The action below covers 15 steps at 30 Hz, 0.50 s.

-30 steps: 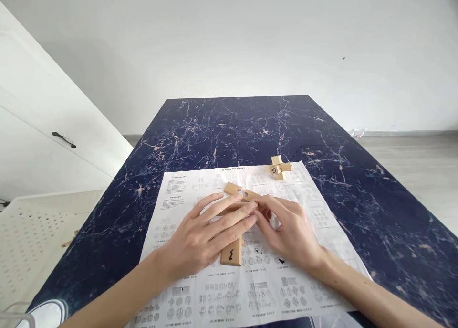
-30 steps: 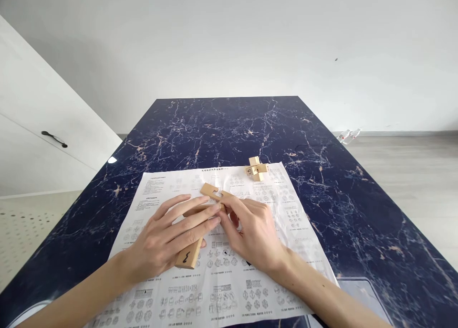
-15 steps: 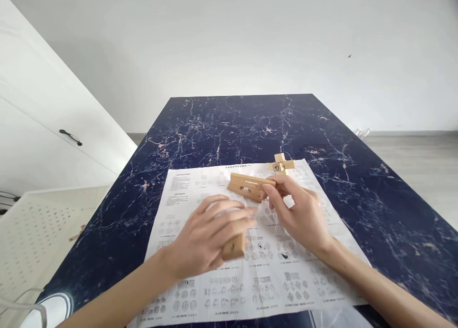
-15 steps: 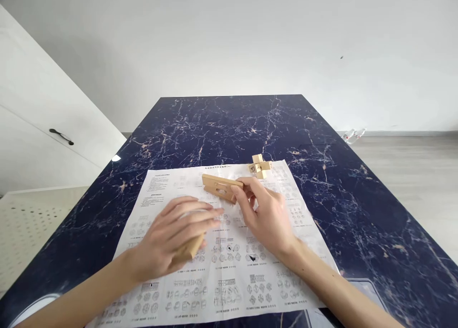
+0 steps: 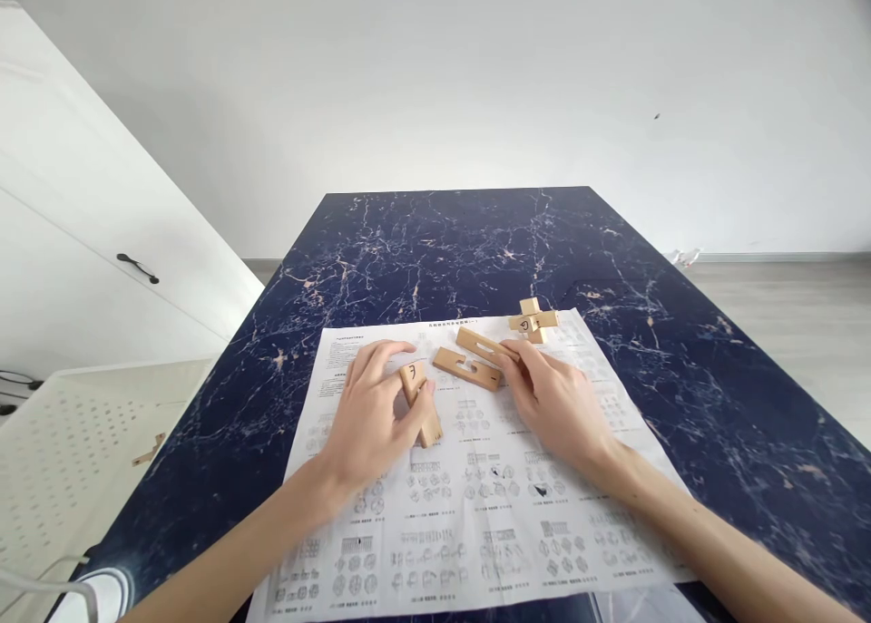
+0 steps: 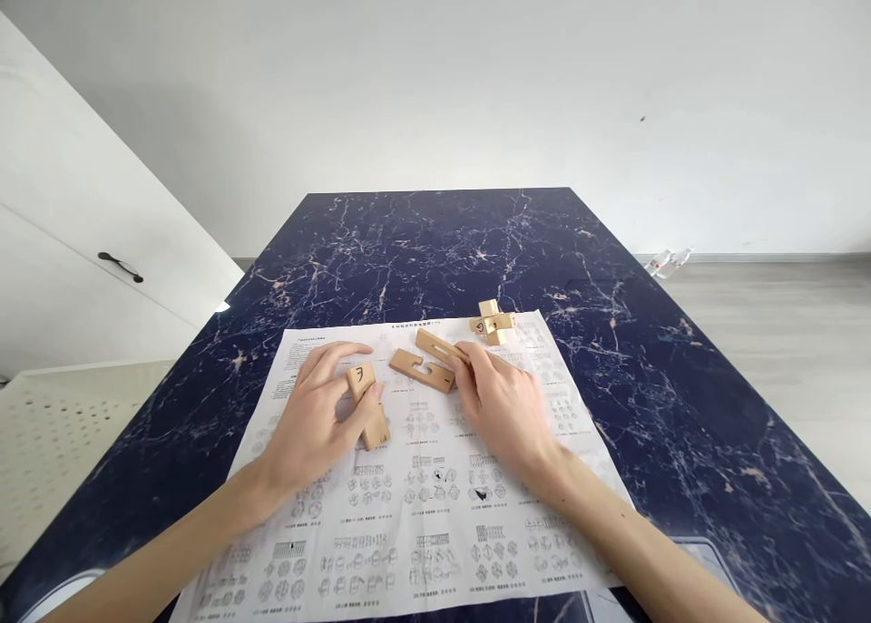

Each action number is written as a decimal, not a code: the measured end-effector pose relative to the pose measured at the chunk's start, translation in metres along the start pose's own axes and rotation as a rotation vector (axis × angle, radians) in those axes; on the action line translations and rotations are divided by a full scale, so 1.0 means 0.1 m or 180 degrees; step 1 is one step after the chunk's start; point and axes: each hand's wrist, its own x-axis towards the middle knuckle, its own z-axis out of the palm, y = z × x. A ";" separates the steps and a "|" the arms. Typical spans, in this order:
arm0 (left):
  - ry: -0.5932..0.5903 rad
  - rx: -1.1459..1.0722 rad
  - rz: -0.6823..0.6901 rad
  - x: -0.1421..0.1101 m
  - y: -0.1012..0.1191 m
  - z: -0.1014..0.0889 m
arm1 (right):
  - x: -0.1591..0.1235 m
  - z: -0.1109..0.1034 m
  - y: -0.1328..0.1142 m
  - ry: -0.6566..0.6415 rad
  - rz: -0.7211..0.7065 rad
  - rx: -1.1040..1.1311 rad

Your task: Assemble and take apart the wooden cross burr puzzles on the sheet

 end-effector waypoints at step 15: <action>-0.0030 0.0213 0.0044 -0.04 -0.10 0.07 | -0.01 -0.02 -0.03 -0.0228 -0.0308 -0.0222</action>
